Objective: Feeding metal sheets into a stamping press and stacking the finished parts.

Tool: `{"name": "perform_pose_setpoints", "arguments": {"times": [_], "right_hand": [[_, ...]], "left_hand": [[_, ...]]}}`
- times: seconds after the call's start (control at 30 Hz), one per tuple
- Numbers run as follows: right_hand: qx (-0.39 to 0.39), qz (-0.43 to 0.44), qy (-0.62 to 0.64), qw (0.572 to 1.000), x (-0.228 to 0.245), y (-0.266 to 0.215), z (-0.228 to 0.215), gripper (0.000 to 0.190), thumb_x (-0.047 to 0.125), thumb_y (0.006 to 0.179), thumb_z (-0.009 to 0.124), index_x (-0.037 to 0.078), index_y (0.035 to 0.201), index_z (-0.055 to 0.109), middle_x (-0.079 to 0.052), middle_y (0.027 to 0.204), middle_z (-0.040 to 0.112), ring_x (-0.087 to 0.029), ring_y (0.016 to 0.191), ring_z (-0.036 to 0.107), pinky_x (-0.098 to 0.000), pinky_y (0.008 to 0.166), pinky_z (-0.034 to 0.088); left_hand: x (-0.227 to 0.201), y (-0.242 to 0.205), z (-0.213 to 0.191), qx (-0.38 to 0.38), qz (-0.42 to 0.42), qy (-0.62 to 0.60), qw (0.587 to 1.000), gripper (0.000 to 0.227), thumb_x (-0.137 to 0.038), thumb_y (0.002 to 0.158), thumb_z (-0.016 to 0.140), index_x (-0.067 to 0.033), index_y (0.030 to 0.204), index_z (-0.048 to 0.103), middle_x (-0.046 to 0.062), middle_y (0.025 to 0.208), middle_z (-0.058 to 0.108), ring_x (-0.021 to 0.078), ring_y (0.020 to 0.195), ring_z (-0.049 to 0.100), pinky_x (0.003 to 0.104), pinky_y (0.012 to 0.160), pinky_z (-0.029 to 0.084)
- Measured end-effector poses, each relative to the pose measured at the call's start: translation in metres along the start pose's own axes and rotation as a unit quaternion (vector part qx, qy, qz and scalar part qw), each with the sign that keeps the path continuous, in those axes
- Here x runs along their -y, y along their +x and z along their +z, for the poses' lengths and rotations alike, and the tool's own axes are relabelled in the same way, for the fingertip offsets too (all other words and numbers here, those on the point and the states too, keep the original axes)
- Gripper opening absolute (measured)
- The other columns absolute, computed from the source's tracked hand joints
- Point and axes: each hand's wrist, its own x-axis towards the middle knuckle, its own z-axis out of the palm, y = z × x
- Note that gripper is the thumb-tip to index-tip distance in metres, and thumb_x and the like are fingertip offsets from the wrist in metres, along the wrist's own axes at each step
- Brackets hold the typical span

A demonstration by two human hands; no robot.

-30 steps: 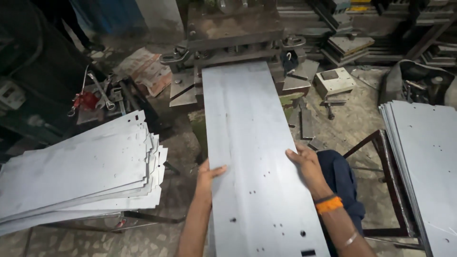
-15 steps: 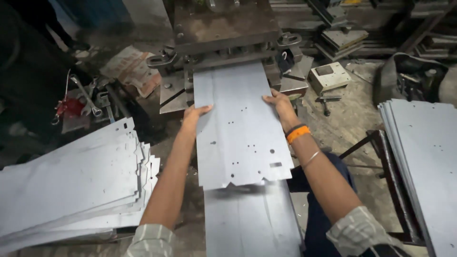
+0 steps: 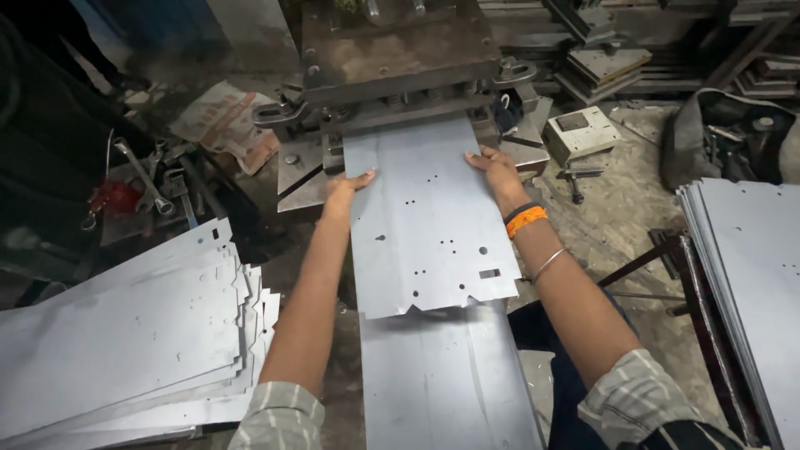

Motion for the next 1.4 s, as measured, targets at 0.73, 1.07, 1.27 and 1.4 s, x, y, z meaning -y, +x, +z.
{"name": "perform_pose_setpoints", "arguments": {"times": [0.73, 1.07, 1.27, 1.4], "right_hand": [[-0.026, -0.035, -0.021, 0.999, -0.044, 0.045, -0.027, 0.028, 0.014, 0.080, 0.087, 0.007, 0.104, 0.075, -0.003, 0.080, 0.067, -0.013, 0.072, 0.070, -0.0266, 0.070, 0.057], [-0.025, -0.037, -0.023, 0.999, -0.038, 0.037, -0.025, 0.024, 0.017, 0.082, 0.086, 0.009, 0.102, 0.076, -0.002, 0.076, 0.067, -0.012, 0.067, 0.069, -0.0251, 0.065, 0.057], [-0.044, -0.045, -0.044, 0.997, -0.036, 0.027, -0.024, 0.034, 0.019, 0.079, 0.089, 0.005, 0.107, 0.075, -0.004, 0.081, 0.064, -0.011, 0.076, 0.065, -0.0276, 0.073, 0.054], [-0.048, -0.031, -0.046, 0.997, -0.029, 0.025, -0.019, 0.034, 0.020, 0.079, 0.090, 0.005, 0.106, 0.075, -0.004, 0.084, 0.064, -0.013, 0.078, 0.065, -0.0304, 0.076, 0.053]], "left_hand": [[0.026, 0.033, -0.001, 0.006, 0.031, 0.008, 0.999, 0.058, -0.016, 0.061, 0.099, -0.0039, 0.113, 0.077, 0.016, 0.100, 0.076, 0.0247, 0.095, 0.073, 0.039, 0.084, 0.057], [0.012, 0.012, 0.003, 0.013, -0.004, -0.002, 1.000, 0.061, -0.021, 0.061, 0.101, -0.0073, 0.115, 0.077, 0.011, 0.099, 0.078, 0.0234, 0.087, 0.077, 0.035, 0.078, 0.060], [0.001, -0.009, 0.003, 0.008, 0.000, 0.046, 0.999, 0.062, -0.031, 0.065, 0.098, -0.0120, 0.119, 0.076, 0.009, 0.102, 0.077, 0.0229, 0.092, 0.077, 0.035, 0.079, 0.060], [-0.017, -0.027, 0.007, 0.007, 0.002, 0.062, 0.998, 0.073, -0.026, 0.067, 0.098, -0.0010, 0.130, 0.068, 0.020, 0.124, 0.071, 0.0326, 0.120, 0.066, 0.043, 0.101, 0.050]]}}
